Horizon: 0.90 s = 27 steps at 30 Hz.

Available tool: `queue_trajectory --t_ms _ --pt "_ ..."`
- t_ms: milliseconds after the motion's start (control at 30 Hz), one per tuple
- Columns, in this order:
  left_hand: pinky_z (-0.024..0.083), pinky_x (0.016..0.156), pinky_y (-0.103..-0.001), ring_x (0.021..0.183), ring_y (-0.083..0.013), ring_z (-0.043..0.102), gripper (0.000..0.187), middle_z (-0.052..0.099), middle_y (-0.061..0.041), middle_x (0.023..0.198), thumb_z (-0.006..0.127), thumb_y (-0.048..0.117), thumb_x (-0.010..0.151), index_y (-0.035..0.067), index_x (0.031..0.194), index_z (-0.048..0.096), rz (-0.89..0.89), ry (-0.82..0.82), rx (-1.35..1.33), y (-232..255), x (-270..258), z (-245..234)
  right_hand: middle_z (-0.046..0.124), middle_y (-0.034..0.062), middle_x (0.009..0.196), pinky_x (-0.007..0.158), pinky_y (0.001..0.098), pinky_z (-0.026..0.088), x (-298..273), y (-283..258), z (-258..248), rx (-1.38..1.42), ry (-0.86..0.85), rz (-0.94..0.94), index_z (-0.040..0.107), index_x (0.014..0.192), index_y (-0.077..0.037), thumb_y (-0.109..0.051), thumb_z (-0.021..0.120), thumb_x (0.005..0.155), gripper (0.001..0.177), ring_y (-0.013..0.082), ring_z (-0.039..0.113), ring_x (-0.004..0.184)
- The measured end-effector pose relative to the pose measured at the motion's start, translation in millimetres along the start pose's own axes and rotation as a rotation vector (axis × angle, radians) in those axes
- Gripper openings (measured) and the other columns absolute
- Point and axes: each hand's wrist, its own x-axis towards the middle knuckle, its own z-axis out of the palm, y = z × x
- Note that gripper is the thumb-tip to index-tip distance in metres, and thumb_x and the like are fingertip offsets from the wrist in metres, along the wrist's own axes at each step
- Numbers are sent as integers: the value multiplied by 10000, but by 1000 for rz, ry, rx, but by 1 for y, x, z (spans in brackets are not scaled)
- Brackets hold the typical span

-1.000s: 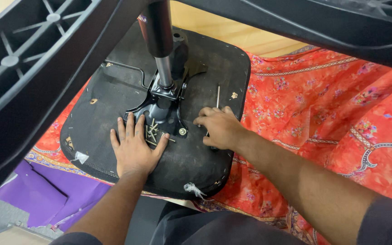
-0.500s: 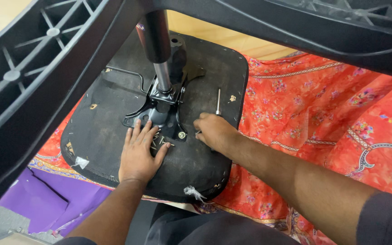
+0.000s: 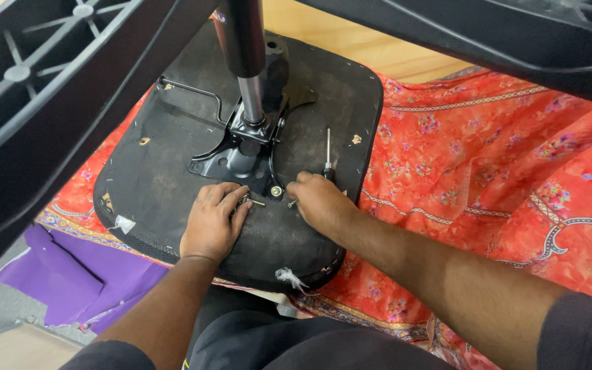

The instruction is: The person works on an upturned office chair placed on a cloth on the floor. They use a screwdriver to unscrew screws from the seat mounting plate, pick screws out by hand, and manipulate the tilt mechanism and gas cylinder area while holding the base steady.

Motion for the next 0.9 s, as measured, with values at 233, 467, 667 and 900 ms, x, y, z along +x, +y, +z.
queue_trajectory --t_ms 233,467,667,900 --pt "502 969 -430 1077 -314 613 261 703 -70 1102 748 192 887 73 1120 756 19 -1 -20 0 1 0 666 166 946 801 451 542 -6 -32 -3 191 7 57 714 956 -30 -48 743 803 157 381 671 908" --pt "503 980 -423 1097 -315 615 300 708 -85 1137 752 206 891 50 1148 737 6 -33 -66 2 -2 -3 686 100 976 790 335 604 -3 -31 -6 529 280 126 678 1093 -11 -78 719 898 211 217 734 881" --pt "469 1022 -442 1167 -347 574 514 664 -130 1230 800 271 810 14 1239 681 4 -63 -118 11 2 -9 655 181 1009 752 405 570 -25 14 -24 171 555 265 675 1107 35 -186 804 821 384 290 684 855" --pt "463 984 -467 1137 -344 555 487 632 -103 1141 825 340 774 84 1176 724 -70 -79 -51 25 5 0 736 144 837 788 432 573 -28 48 0 210 98 746 715 1011 -18 -386 746 852 402 297 719 814"
